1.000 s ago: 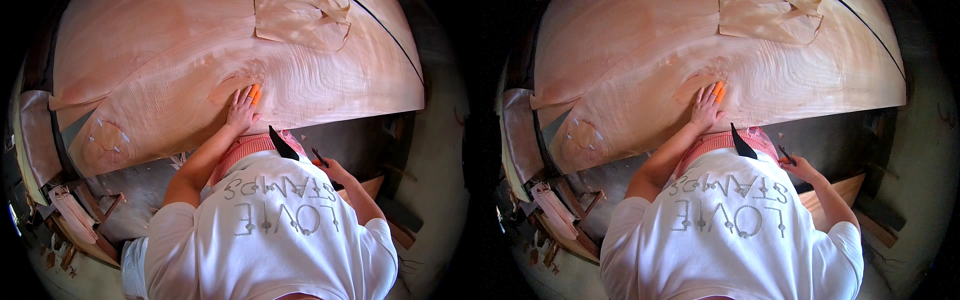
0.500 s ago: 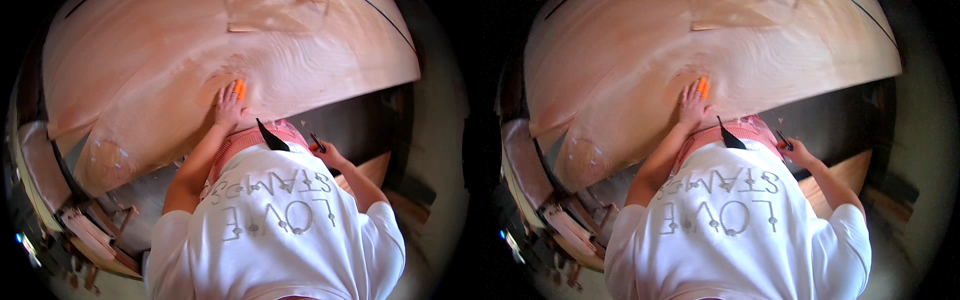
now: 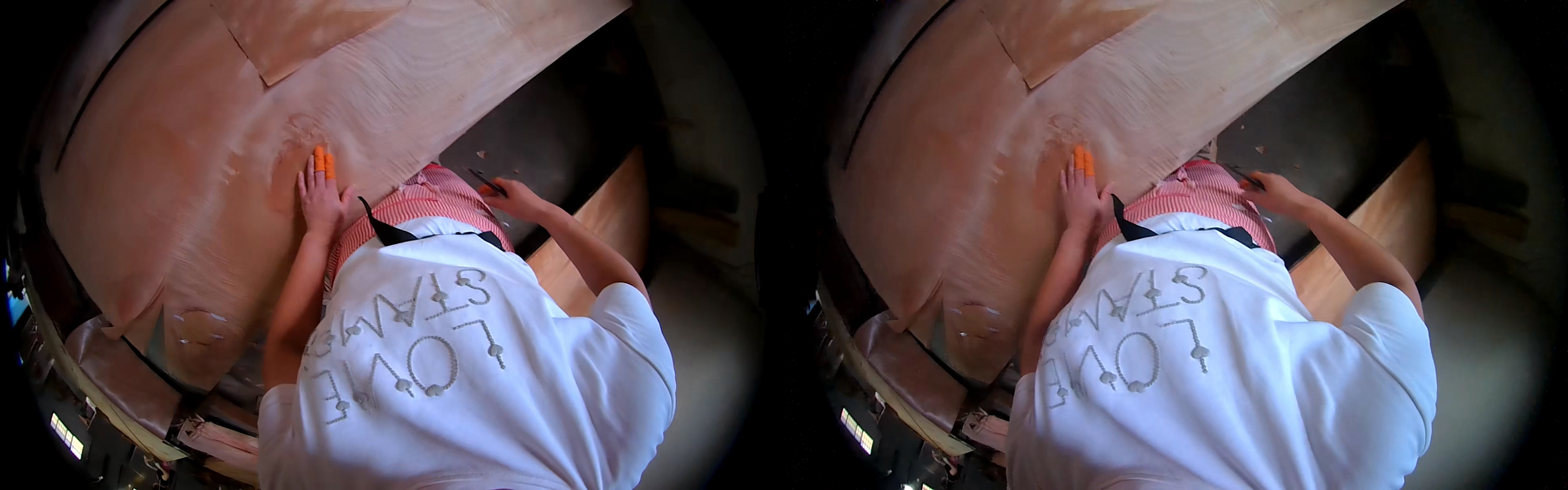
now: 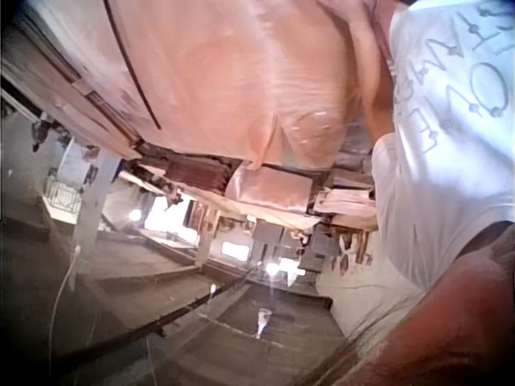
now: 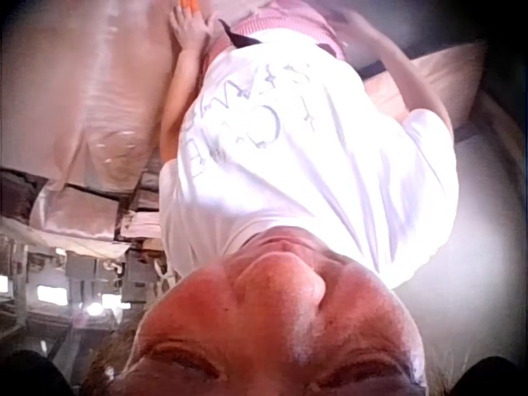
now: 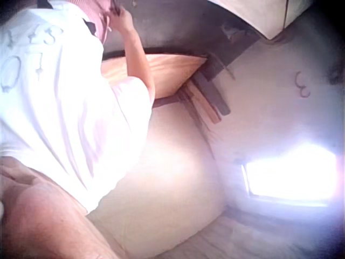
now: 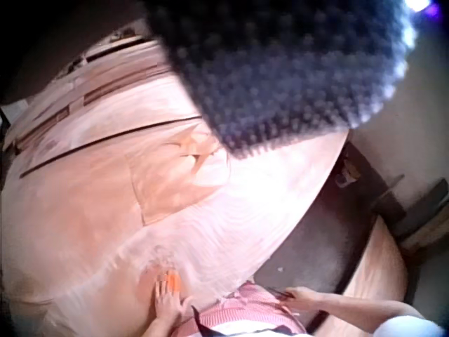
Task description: The person patches a large wood veneer sheet by cutting out damaged circular areas with a utility knife and applying replacement patches. They use a long straightedge to guide their cuts and smooth the surface of the veneer by hand.
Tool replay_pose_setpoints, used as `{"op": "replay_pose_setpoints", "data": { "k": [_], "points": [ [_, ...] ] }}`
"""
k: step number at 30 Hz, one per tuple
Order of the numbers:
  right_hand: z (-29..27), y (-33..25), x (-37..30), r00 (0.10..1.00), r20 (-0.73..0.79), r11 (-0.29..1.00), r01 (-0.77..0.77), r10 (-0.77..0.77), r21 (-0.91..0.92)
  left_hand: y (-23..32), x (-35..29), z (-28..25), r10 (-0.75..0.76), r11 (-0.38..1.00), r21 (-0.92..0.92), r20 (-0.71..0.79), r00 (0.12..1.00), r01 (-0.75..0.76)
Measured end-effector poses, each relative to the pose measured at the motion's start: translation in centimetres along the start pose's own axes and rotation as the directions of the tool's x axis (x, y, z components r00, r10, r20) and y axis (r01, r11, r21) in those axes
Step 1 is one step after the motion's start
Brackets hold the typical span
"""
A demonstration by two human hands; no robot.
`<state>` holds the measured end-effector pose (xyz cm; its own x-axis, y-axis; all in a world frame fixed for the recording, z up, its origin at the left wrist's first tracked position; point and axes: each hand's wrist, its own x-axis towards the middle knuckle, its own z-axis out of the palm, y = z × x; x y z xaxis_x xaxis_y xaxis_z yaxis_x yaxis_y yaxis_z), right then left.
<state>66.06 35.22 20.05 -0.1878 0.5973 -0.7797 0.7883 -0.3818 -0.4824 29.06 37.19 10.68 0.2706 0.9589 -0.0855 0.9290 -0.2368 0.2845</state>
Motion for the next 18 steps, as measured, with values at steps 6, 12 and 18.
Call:
{"op": "replay_pose_setpoints", "data": {
  "k": [6, 12, 18],
  "points": [
    [1.8, 3.8, -2.3, 0.925, 0.267, 0.877, -0.352, 0.271, 0.328, -0.6, 0.1, 0.8, -0.005, 1.0, 0.007, 0.003, 1.0, 0.005],
    [-0.7, 2.3, -2.6, 0.934, 0.314, 0.977, -0.201, 0.171, 0.065, -1.0, -0.1, 0.9, 0.003, 0.999, -0.049, -0.05, 0.999, -0.006],
    [-4.1, -1.3, -0.4, 0.998, 0.021, 0.822, 0.059, -0.057, -0.566, -1.4, -0.4, 1.4, -0.025, 0.996, -0.092, -0.067, 0.997, 0.018]
  ]
}}
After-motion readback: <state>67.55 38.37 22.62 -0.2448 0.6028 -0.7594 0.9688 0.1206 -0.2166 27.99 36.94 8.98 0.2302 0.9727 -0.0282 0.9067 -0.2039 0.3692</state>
